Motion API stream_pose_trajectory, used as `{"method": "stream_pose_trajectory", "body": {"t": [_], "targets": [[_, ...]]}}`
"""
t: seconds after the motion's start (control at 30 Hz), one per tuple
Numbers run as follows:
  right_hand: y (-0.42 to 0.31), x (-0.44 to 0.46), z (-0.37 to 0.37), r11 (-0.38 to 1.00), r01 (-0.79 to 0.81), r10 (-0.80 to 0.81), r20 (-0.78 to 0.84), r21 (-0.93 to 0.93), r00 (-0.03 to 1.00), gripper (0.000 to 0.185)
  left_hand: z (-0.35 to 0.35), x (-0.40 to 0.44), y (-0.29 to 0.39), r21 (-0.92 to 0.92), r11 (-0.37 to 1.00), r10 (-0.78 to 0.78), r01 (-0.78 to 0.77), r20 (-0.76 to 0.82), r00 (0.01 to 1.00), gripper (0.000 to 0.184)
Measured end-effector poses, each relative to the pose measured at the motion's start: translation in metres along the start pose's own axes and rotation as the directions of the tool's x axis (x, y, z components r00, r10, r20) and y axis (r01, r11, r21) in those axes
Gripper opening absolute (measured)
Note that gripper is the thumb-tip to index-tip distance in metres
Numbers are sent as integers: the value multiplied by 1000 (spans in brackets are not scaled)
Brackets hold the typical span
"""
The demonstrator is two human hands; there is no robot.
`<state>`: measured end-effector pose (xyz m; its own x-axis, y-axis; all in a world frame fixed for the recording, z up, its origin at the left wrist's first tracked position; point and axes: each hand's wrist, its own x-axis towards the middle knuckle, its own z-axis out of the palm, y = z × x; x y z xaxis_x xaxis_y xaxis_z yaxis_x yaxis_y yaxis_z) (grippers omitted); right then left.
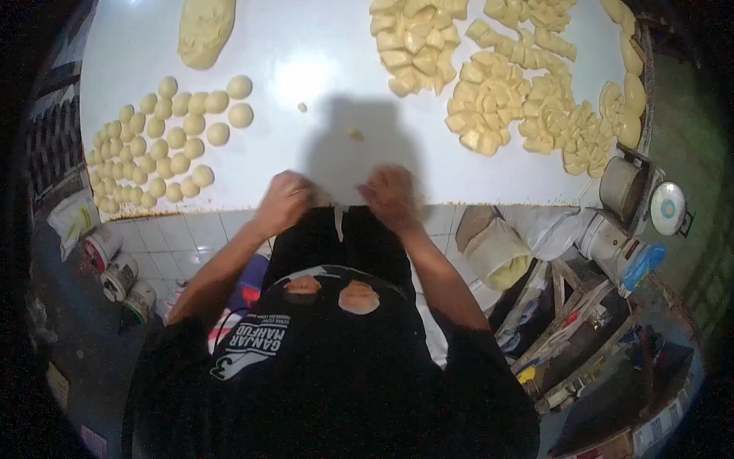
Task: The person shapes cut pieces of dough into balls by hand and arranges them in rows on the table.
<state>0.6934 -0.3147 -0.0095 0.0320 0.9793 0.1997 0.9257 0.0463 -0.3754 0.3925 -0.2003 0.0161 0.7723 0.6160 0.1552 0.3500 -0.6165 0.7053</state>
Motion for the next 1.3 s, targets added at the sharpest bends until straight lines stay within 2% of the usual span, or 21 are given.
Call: {"method": "stream_pose_trajectory", "body": {"t": [0.03,0.07,0.1,0.17,0.23,0.27,0.33,0.37,0.43,0.5,0.63,0.77,0.83,0.87,0.93,1.03,1.13,1.17,1.23,1.27,1.3], "targets": [[17,-3,-10,996,49,-55,80,77,995,37,-17,-11,-24,-62,995,78,-78,-8,997,23],[37,17,-23,998,-58,64,185,-40,981,37,-43,-5,-42,21,999,40,-41,47,998,22],[48,40,-37,972,-164,208,287,-169,935,37,-52,12,-52,264,965,-14,-4,66,998,24],[59,90,-13,987,-80,83,16,-139,996,36,-30,67,-42,249,963,-57,99,-172,984,23],[28,128,2,983,-179,183,-184,40,966,33,15,69,-25,289,930,-193,226,-139,971,22],[25,122,-5,981,-190,193,-196,32,961,33,15,60,-4,220,951,-225,218,7,974,19],[17,112,-25,905,-220,199,95,363,975,25,2,30,0,87,994,-62,60,13,998,22],[26,109,-41,910,-214,197,82,355,977,25,-8,20,-8,34,999,-6,5,12,1000,23],[67,84,-88,715,-499,549,49,490,834,28,-25,12,-24,110,993,37,-41,35,999,22],[89,51,-137,641,-706,666,241,300,706,25,-30,22,-25,159,987,-27,20,40,999,19],[51,-21,-121,906,-413,401,128,91,907,24,-20,26,-20,187,982,-46,43,12,999,21],[19,21,-96,707,-638,550,329,306,768,28,-33,18,-10,144,988,-53,53,-4,999,26],[26,64,-76,807,-525,524,80,271,848,32,-31,13,-9,138,989,-52,47,27,998,27],[20,72,-65,797,-537,539,74,276,839,32,-28,14,-9,154,986,-65,63,9,998,27],[0,88,-39,925,-296,338,-160,238,927,30,-24,6,-9,188,978,-93,93,-9,996,27],[-21,49,-36,915,-241,232,68,322,970,17,-25,-18,3,123,983,-127,135,-71,989,24],[-1,27,-45,964,15,-61,166,265,984,18,-56,-22,-30,-16,999,41,-38,224,974,24],[4,33,-34,960,13,-63,172,280,983,18,-61,-12,-52,180,981,19,-70,273,962,25],[23,95,-20,991,100,-110,112,91,988,28,-50,50,-49,302,945,118,-123,34,992,28],[12,132,-4,979,-172,178,-46,105,983,30,-26,75,-35,248,965,-57,87,-124,991,26],[-16,150,17,881,-448,470,-174,153,865,34,-7,79,-15,157,944,-248,291,-245,937,25]]}}
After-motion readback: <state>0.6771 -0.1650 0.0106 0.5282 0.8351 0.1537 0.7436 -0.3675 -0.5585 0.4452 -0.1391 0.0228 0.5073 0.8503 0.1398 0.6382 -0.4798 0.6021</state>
